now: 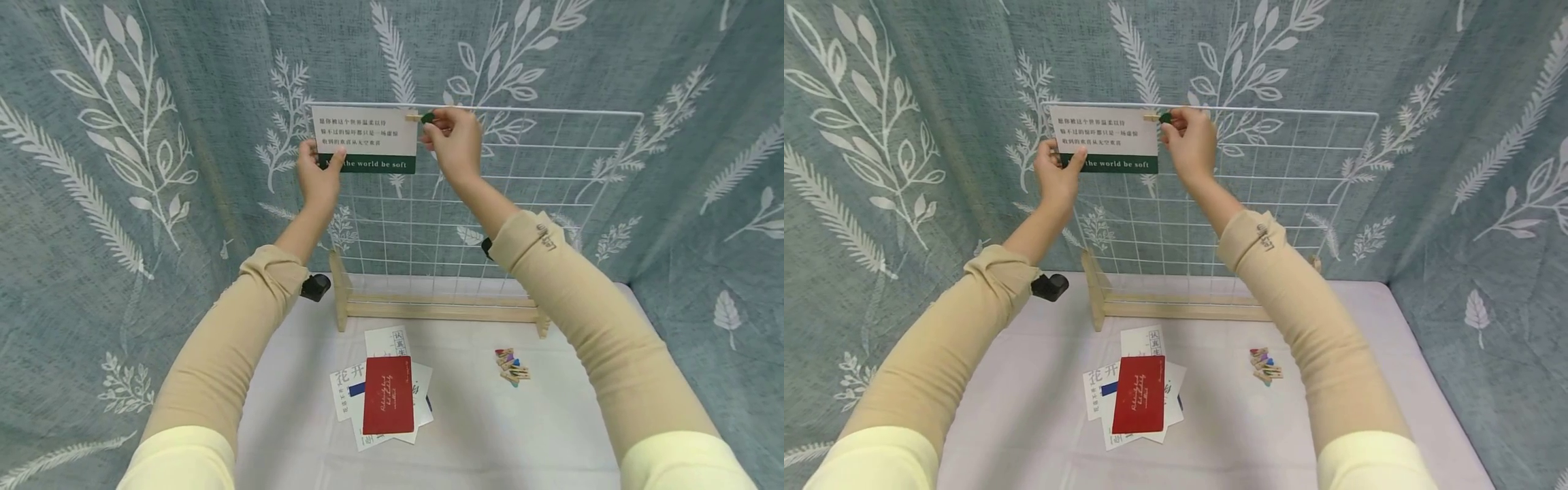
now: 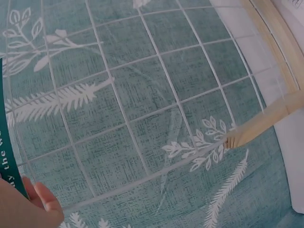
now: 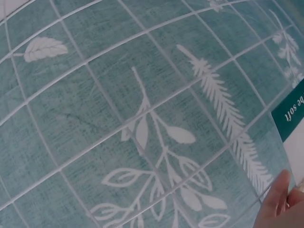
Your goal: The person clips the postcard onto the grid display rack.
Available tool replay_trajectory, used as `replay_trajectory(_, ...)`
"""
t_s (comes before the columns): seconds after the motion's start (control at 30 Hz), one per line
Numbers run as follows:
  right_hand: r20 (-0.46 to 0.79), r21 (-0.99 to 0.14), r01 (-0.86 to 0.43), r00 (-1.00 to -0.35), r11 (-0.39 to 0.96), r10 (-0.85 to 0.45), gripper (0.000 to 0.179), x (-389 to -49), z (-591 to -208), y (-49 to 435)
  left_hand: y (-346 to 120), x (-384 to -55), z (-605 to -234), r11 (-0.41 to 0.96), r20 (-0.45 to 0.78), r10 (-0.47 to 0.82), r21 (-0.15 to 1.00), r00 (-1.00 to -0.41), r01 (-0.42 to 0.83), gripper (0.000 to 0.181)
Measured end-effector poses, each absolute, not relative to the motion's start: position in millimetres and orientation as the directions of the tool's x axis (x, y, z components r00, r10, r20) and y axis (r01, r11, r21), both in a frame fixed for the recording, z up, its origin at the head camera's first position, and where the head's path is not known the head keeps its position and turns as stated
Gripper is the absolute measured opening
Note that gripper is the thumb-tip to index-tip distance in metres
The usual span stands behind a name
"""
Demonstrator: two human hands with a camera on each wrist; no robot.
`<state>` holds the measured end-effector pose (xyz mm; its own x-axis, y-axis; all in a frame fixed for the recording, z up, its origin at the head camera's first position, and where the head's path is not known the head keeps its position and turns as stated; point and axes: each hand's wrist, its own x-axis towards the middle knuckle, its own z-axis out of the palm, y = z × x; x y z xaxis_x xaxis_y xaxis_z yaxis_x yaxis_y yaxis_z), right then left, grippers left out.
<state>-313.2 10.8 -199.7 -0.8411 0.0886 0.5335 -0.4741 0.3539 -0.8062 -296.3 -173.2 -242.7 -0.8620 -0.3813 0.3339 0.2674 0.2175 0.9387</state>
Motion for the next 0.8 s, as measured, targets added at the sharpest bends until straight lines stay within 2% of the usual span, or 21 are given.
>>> replay_trajectory(0.1,0.599,-0.715,-0.508,-0.799,0.481,0.048,0.027,-311,-202,11,-174,-294,-242,0.233,0.329,-0.407,0.939,-0.852,0.251,0.041)
replay_trajectory(0.2,0.676,-0.537,-0.513,-0.737,0.669,-0.022,0.024,-311,-202,13,-176,-292,-243,0.238,0.322,-0.417,0.941,-0.850,0.240,0.041)
replay_trajectory(0.3,0.720,-0.370,-0.498,-0.687,0.784,-0.096,0.022,-311,-200,15,-177,-291,-243,0.242,0.323,-0.414,0.940,-0.851,0.240,0.039)
replay_trajectory(0.4,0.732,-0.292,-0.503,-0.665,0.813,-0.149,0.019,-312,-200,17,-179,-290,-244,0.251,0.324,-0.414,0.939,-0.851,0.236,0.039)
replay_trajectory(0.6,0.755,-0.258,-0.496,-0.639,0.829,-0.147,0.017,-316,-203,18,-179,-290,-244,0.280,0.335,-0.417,0.932,-0.845,0.231,0.040)
replay_trajectory(0.7,0.795,-0.222,-0.493,-0.591,0.841,-0.137,0.015,-319,-205,18,-179,-289,-244,0.291,0.335,-0.418,0.930,-0.844,0.225,0.040)
replay_trajectory(0.8,0.838,-0.131,-0.495,-0.518,0.859,-0.171,0.013,-323,-209,20,-178,-288,-244,0.283,0.334,-0.420,0.932,-0.844,0.228,0.039)
